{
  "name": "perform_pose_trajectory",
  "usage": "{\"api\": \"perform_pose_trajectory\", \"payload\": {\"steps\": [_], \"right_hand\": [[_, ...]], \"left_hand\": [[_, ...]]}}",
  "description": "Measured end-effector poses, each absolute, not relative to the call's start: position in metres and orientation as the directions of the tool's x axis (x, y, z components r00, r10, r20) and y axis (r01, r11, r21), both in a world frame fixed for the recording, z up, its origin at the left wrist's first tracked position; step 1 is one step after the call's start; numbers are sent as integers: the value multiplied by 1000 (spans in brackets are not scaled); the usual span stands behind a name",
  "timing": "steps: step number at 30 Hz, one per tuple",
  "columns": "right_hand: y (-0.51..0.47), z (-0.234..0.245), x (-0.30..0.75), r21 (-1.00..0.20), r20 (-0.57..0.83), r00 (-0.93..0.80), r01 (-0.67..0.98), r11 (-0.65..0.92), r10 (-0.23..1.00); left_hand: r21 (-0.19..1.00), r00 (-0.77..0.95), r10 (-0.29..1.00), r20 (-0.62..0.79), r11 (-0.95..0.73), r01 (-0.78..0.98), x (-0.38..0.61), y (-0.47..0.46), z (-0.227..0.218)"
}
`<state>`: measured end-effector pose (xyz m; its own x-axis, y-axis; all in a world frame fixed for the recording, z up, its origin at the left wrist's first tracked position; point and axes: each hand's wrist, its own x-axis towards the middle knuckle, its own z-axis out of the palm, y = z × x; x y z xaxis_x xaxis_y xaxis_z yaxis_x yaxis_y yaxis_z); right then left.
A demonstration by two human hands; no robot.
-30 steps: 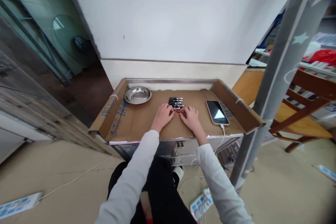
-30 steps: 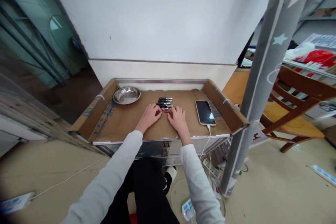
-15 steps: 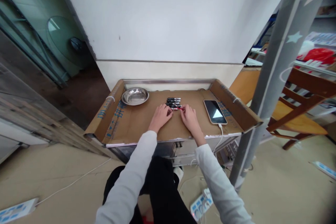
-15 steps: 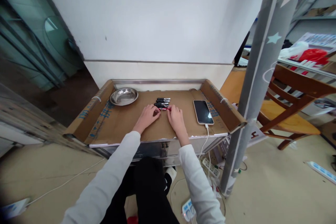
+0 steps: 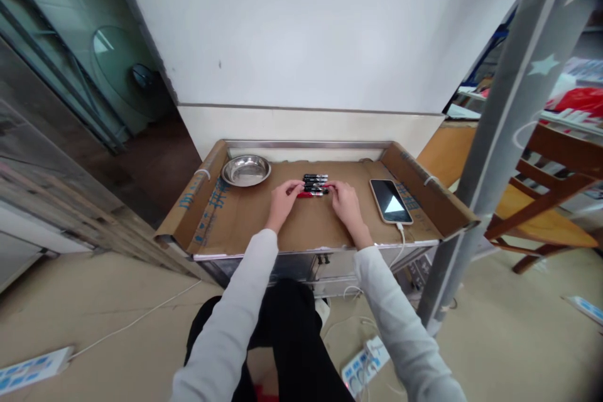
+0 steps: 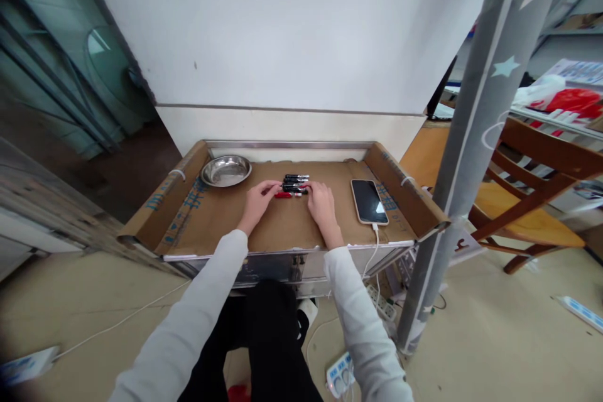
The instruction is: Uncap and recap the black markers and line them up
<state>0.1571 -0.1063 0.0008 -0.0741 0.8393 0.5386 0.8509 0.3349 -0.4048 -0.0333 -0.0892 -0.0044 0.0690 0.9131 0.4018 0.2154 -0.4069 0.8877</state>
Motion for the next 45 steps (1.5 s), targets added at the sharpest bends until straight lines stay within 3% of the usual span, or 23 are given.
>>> {"api": "perform_pose_trajectory", "payload": {"steps": [5, 9, 16, 45], "right_hand": [[-91, -7, 144, -561, 557, 13, 743, 365, 831], [-94, -6, 136, -476, 544, -116, 773, 419, 831], [-100, -1, 128, -331, 527, -298, 791, 515, 796], [-99, -6, 128, -338, 572, -276, 779, 529, 772]], "left_hand": [[957, 37, 959, 280, -276, -95, -38, -81, -8], [960, 8, 974, 227, -222, -171, -39, -81, -8], [961, 90, 966, 242, -226, -160, -37, -82, -8], [948, 104, 943, 315, -307, -83, -38, -80, -11]]}}
